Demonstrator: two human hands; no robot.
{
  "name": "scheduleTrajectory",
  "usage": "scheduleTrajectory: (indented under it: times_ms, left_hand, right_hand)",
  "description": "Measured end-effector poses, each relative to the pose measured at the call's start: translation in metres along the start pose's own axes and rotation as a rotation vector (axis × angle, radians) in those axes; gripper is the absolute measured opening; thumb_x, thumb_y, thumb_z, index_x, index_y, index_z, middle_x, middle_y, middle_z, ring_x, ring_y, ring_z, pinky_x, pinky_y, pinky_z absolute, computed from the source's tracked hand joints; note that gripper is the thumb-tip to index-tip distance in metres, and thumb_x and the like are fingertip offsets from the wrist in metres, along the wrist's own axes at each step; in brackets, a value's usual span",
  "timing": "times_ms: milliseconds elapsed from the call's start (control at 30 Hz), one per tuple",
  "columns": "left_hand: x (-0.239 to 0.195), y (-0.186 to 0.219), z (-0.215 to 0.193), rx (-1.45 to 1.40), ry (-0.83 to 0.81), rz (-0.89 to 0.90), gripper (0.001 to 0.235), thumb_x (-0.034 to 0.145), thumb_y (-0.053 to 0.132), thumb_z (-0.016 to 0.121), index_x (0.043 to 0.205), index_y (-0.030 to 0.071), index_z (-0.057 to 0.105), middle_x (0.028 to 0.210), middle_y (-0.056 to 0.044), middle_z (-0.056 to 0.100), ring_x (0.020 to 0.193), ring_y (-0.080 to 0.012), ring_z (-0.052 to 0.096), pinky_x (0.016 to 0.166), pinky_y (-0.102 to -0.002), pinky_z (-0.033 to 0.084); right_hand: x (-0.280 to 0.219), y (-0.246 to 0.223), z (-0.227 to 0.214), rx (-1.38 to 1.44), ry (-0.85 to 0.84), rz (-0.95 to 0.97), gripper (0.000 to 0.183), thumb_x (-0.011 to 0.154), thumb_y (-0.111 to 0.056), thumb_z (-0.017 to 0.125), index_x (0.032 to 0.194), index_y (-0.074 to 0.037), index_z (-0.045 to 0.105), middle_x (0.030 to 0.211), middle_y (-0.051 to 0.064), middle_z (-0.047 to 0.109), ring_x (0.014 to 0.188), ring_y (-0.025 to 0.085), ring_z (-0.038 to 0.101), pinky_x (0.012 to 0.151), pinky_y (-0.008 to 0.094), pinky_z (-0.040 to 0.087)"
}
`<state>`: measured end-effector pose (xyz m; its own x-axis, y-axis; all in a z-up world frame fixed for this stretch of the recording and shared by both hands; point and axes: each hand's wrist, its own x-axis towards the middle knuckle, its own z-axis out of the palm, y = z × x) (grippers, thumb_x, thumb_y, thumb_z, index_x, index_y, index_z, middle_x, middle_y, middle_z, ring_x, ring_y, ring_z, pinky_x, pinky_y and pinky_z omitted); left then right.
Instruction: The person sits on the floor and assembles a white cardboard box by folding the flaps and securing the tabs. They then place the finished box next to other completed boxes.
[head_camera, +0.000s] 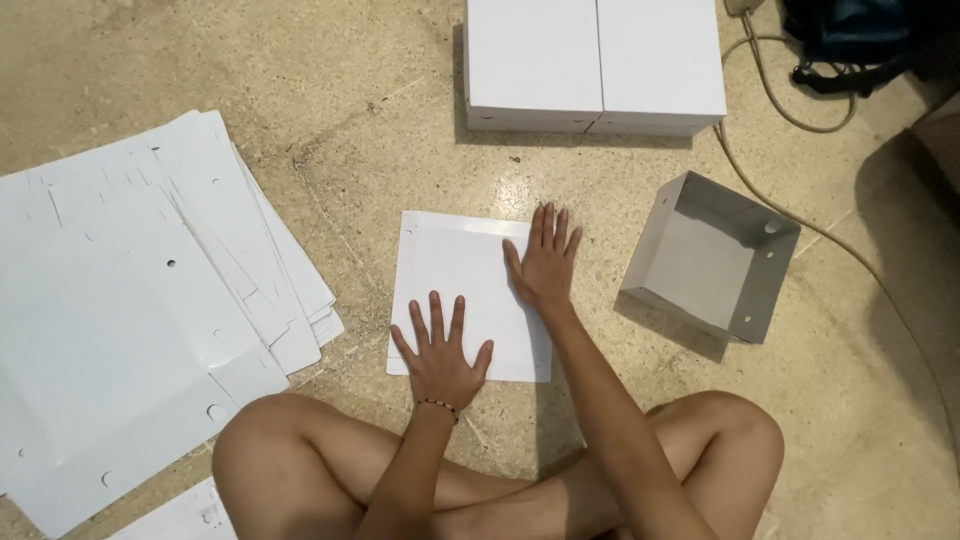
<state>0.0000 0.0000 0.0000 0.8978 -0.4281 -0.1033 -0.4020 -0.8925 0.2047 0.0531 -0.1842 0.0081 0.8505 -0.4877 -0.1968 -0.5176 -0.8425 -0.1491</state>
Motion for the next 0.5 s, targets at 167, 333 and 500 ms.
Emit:
scheduleTrajectory:
  times_ms: [167, 333, 500]
  left_hand:
    - [-0.002, 0.001, -0.001, 0.007, 0.054, -0.011, 0.071, 0.081, 0.064, 0.028, 0.141, 0.027, 0.020, 0.149, -0.008, 0.012, 0.137, -0.0331, 0.003, 0.102, -0.061, -0.003]
    - [-0.003, 0.001, -0.006, -0.018, 0.052, -0.021, 0.071, 0.082, 0.063, 0.029, 0.141, 0.027, 0.018, 0.149, -0.008, 0.011, 0.136, -0.0333, 0.004, 0.100, -0.064, -0.004]
    - [-0.004, 0.002, -0.019, -0.073, -0.006, 0.009, 0.070, 0.083, 0.062, 0.029, 0.140, 0.024, 0.018, 0.147, -0.010, 0.010, 0.134, -0.0351, 0.005, 0.099, -0.064, -0.002]
  right_hand:
    - [-0.017, -0.005, -0.005, 0.006, -0.006, -0.015, 0.072, 0.091, -0.056, 0.012, 0.142, -0.006, 0.013, 0.149, 0.012, 0.010, 0.138, 0.028, 0.002, 0.110, 0.047, -0.006]
    - [-0.093, -0.004, 0.008, -0.003, -0.054, -0.077, 0.070, 0.092, -0.053, 0.012, 0.142, -0.004, 0.013, 0.148, 0.016, 0.010, 0.137, 0.031, 0.003, 0.110, 0.048, -0.002]
    - [-0.112, 0.004, 0.033, -0.039, -0.124, -0.069, 0.072, 0.090, -0.057, 0.007, 0.142, -0.008, 0.005, 0.149, 0.013, 0.001, 0.137, 0.028, -0.004, 0.109, 0.046, -0.007]
